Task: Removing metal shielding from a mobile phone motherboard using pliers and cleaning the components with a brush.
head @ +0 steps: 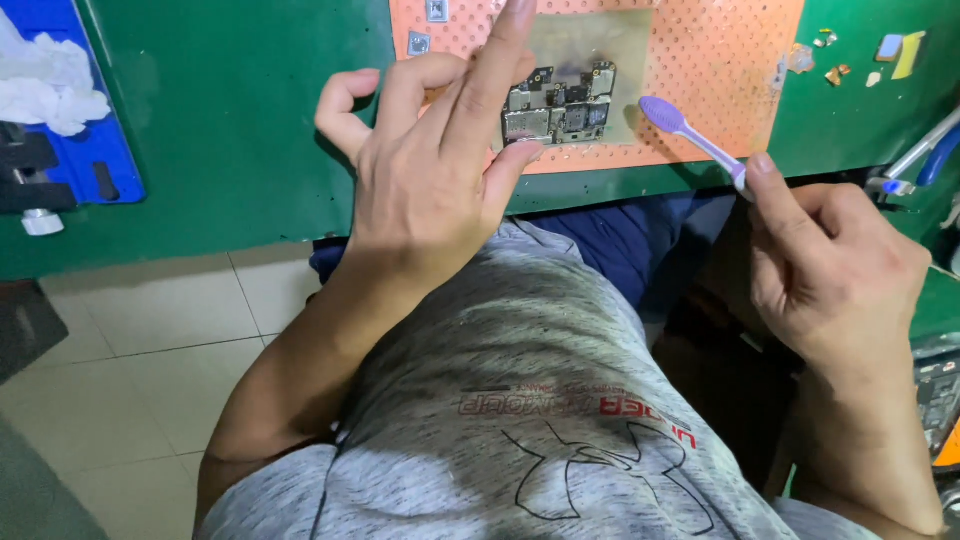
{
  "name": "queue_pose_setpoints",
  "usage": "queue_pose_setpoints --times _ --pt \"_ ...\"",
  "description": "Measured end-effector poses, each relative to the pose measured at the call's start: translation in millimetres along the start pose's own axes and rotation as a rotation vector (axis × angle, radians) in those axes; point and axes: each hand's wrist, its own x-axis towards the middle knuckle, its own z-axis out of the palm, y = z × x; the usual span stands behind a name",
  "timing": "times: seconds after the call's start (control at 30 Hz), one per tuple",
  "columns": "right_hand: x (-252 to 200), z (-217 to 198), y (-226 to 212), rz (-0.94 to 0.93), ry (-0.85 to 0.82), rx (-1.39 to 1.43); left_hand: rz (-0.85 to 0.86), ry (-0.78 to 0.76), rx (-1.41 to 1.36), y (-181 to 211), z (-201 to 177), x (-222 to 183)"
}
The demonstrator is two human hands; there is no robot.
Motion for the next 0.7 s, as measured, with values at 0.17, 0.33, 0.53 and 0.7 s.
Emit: queue_pose_setpoints --times 0.17,0.33,0.53,0.7 --pt "-5.5 2.3 4.6 0.009 0.051 0.101 -0.030 0.078 0.009 3.9 2.5 2.4" --pt "2.6 4.9 -3.4 -0.037 0.033 0.158 -0.041 0.051 -0.003 2.6 4.9 2.2" --pt "3.5 7.4 -3.9 -0.008 -0.021 0.041 -0.001 0.011 0.025 -0.5 6.0 0.4" --pt "-11.3 3.6 4.2 0.059 0.016 0.156 0.048 0.010 0.044 -1.4 5.1 -0.5"
